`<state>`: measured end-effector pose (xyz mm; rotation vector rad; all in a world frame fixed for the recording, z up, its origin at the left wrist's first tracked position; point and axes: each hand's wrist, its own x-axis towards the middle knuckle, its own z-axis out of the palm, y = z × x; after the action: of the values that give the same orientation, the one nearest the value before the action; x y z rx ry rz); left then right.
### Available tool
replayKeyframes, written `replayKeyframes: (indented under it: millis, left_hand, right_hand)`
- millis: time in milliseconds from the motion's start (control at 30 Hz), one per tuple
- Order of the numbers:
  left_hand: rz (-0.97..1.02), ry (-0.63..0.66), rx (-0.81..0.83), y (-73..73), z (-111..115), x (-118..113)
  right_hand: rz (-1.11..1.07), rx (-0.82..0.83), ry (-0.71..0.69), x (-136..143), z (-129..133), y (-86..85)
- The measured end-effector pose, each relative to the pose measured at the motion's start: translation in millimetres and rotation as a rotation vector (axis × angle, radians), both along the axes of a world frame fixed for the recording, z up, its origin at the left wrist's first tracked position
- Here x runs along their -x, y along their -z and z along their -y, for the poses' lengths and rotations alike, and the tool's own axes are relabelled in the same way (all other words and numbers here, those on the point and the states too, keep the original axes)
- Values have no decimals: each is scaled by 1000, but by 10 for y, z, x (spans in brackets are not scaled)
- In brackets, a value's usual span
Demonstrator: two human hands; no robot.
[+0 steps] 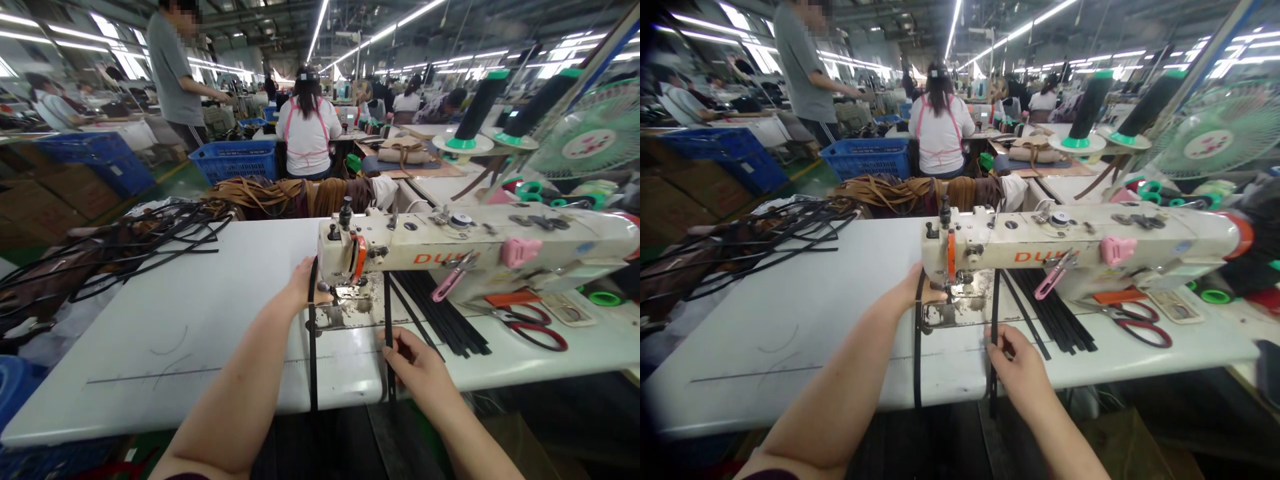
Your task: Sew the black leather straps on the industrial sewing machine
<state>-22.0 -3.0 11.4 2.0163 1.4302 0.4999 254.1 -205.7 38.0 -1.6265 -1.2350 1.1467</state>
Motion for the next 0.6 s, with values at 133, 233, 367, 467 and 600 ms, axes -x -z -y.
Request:
replayKeyframes:
  millis: [133, 233, 367, 467, 600]
  left_hand:
    - [-82, -17, -44, 2, -11, 1]
    - [-118, -50, -46, -21, -12, -7]
    - [-136, -67, -7, -71, -4, -17]
    - [-98, -89, -4, -55, -14, -15]
    - [-57, -107, -36, 40, -58, 1]
  right_hand:
    - [-9, 25, -38, 17, 27, -15]
    - [-6, 44, -64, 28, 40, -9]
    - [4, 78, -60, 34, 45, 15]
    - [-27, 103, -75, 27, 44, 56]
    - [-117, 86, -76, 57, 78, 116]
